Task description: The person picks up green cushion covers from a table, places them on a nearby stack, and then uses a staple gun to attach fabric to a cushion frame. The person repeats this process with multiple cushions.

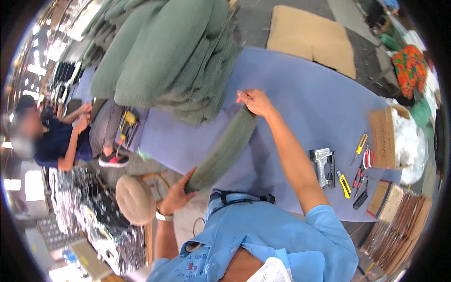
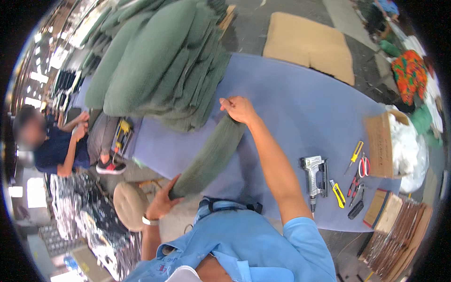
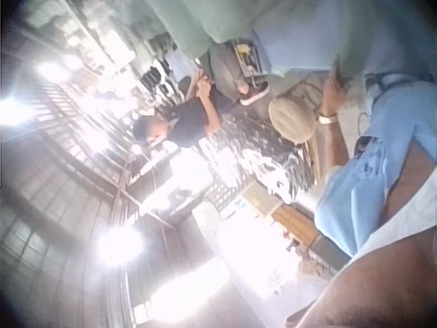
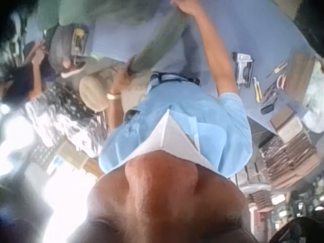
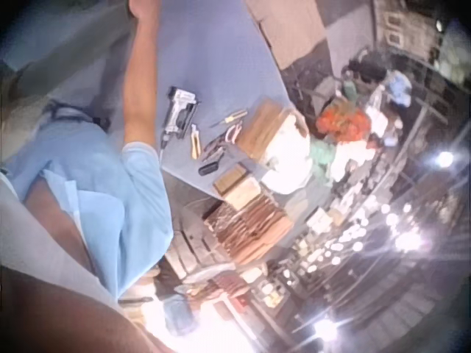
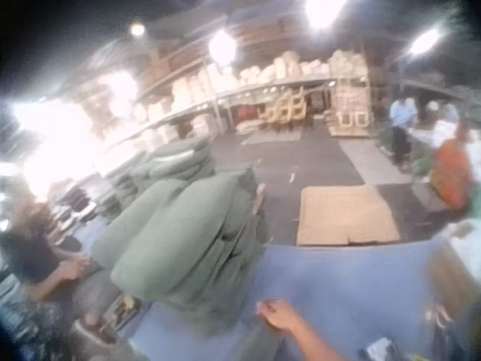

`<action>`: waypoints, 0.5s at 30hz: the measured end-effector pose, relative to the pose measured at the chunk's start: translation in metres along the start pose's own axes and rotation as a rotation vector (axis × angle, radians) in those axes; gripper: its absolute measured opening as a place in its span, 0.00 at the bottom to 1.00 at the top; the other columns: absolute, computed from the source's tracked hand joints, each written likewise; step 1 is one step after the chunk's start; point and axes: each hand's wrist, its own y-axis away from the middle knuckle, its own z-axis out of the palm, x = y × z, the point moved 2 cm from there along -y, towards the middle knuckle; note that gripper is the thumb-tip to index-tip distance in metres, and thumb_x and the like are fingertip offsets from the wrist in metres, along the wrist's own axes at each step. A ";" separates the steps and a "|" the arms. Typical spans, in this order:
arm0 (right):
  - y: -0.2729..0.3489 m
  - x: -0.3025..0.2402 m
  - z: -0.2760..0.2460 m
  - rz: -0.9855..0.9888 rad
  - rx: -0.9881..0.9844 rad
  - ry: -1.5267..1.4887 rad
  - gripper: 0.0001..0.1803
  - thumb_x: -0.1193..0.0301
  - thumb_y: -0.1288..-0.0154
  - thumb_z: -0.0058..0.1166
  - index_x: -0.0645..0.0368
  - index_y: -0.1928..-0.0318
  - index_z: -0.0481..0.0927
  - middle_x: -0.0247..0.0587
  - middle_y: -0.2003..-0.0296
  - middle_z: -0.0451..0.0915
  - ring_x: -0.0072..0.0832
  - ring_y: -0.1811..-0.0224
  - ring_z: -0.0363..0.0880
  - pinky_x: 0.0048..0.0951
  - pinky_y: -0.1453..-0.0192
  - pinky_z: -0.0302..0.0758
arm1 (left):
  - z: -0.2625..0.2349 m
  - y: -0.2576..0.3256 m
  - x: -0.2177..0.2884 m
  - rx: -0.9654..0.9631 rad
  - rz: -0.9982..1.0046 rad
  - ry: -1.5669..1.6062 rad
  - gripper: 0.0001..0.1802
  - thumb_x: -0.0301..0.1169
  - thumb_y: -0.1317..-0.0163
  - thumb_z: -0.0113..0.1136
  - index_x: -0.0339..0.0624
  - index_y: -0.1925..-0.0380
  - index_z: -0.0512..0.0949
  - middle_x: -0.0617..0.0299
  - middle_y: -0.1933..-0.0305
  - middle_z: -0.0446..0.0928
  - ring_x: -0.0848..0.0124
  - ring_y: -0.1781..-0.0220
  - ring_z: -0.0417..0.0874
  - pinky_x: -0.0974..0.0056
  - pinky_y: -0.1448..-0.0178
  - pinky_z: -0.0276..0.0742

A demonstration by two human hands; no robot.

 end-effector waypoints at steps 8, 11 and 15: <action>0.007 0.041 0.041 0.015 -0.042 -0.241 0.35 0.42 0.27 0.47 0.61 0.74 0.89 0.45 0.81 0.81 0.37 0.74 0.80 0.37 0.63 0.75 | 0.045 -0.093 0.036 0.116 -0.191 -0.487 0.39 0.52 0.35 0.62 0.38 0.32 0.67 0.40 0.46 0.81 0.43 0.48 0.84 0.47 0.45 0.80; 0.014 0.043 0.046 0.010 0.111 -0.277 0.35 0.43 0.27 0.49 0.62 0.77 0.87 0.40 0.84 0.77 0.31 0.78 0.75 0.35 0.69 0.70 | 0.066 -0.155 0.065 0.132 -0.158 -0.507 0.39 0.57 0.32 0.56 0.36 0.34 0.67 0.41 0.50 0.83 0.43 0.52 0.86 0.45 0.49 0.81; 0.030 0.050 0.051 -0.048 0.251 -0.471 0.31 0.50 0.28 0.56 0.63 0.79 0.85 0.31 0.86 0.70 0.20 0.80 0.65 0.30 0.73 0.61 | 0.079 -0.201 0.086 -0.024 -0.210 -0.460 0.36 0.54 0.27 0.51 0.35 0.32 0.67 0.39 0.48 0.82 0.41 0.51 0.85 0.45 0.49 0.80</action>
